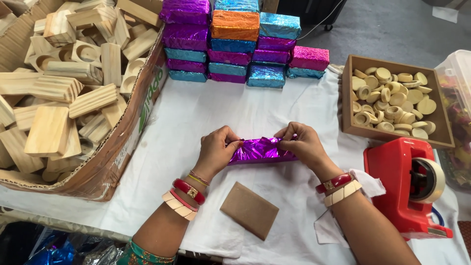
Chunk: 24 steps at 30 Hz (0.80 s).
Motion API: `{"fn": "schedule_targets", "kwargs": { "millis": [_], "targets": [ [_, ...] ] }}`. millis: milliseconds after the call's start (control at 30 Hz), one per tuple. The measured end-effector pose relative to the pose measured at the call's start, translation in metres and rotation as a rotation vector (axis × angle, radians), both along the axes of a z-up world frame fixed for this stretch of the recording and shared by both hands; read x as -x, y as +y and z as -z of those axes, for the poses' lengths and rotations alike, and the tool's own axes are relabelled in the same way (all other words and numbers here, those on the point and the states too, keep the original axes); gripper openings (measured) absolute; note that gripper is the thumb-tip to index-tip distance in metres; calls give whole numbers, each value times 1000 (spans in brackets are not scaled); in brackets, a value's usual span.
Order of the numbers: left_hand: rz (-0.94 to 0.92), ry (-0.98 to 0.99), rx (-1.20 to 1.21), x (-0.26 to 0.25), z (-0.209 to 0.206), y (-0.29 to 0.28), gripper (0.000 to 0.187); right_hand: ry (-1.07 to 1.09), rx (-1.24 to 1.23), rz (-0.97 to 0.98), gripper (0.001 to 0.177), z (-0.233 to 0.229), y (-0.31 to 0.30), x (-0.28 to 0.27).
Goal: The person wraps a small wooden block in shiny purple foil, folding the edges and tucking the corners to create a neat package. They use scissors to trim the excess foil and then place the wrapped item on a stack of other colorful wrapped blocks.
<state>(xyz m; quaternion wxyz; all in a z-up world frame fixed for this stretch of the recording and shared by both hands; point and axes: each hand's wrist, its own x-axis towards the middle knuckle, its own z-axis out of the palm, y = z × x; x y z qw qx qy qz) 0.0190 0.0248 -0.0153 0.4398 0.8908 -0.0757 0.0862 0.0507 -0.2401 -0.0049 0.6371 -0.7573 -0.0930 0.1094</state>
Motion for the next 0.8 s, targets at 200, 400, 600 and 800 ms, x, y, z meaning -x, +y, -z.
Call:
{"fn": "schedule_targets", "kwargs": {
  "millis": [200,400,600,800],
  "targets": [
    [66,200,477,-13,25,4,16,155,-169,71,26,9,-2,-3],
    [0,161,178,-12,-1,17,13,154,-163,101,27,12,-2,-3],
    [-225,-667,-559,28,-50,9,12,144,-179,89,26,13,0,-2],
    [405,-839,-503,41,-11,-32,24,131,-162,88,27,13,-1,-1]
  ]
}}
